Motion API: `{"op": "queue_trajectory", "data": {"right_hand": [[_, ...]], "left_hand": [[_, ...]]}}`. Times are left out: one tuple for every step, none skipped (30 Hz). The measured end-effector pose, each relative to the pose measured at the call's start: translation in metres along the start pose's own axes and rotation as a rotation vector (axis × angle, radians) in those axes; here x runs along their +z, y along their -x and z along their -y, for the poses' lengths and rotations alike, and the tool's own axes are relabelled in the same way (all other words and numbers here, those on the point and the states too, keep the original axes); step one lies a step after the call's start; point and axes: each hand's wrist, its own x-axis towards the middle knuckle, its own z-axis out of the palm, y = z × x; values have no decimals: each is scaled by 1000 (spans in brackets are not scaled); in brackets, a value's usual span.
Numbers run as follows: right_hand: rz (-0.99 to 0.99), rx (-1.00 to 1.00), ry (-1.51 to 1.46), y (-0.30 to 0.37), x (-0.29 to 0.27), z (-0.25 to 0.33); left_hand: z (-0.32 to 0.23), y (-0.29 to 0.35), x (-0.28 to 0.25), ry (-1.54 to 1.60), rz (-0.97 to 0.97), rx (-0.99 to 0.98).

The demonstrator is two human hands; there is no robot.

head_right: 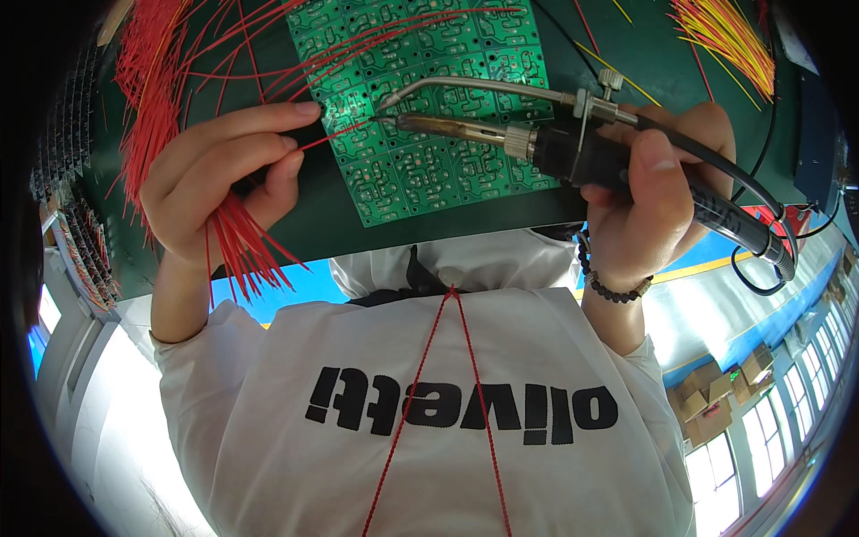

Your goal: Soldering wires onto a green printed circuit board (PCB) at an assembly station.

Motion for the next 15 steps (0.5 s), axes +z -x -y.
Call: {"op": "queue_trajectory", "data": {"right_hand": [[38,51,-81,0,-1,1],[36,50,-81,0,-1,1],[27,50,-85,0,-2,1],[17,49,-89,0,-2,1],[17,49,-89,0,-1,0],[11,29,-62,-1,0,-1],[5,10,-36,0,1,-1],[5,9,-36,-1,3,0],[-35,62,-97,-2,4,2],[-76,114,-159,-2,5,3],[-75,114,-159,-2,6,3],[-67,105,-161,-2,6,3],[-58,96,-164,-3,7,3],[-58,96,-164,-2,6,3],[-32,94,-199,-2,6,3]], "left_hand": [[0,0,0,-2,2,1],[0,-1,0,-3,5,4],[0,-1,-1,-3,6,5],[-1,-2,-1,-12,14,1],[-1,-2,-2,-22,21,-5],[-1,-1,-2,-22,22,-5],[-1,-1,-2,-29,24,-5],[-1,-1,-2,-36,25,-6],[-1,0,-1,-36,25,-5],[0,0,-1,-28,17,1],[0,0,0,-21,9,8],[0,0,0,-21,9,7],[0,0,-1,-22,10,2],[0,0,-1,-24,12,-3],[0,0,-1,-24,12,-4]]}}
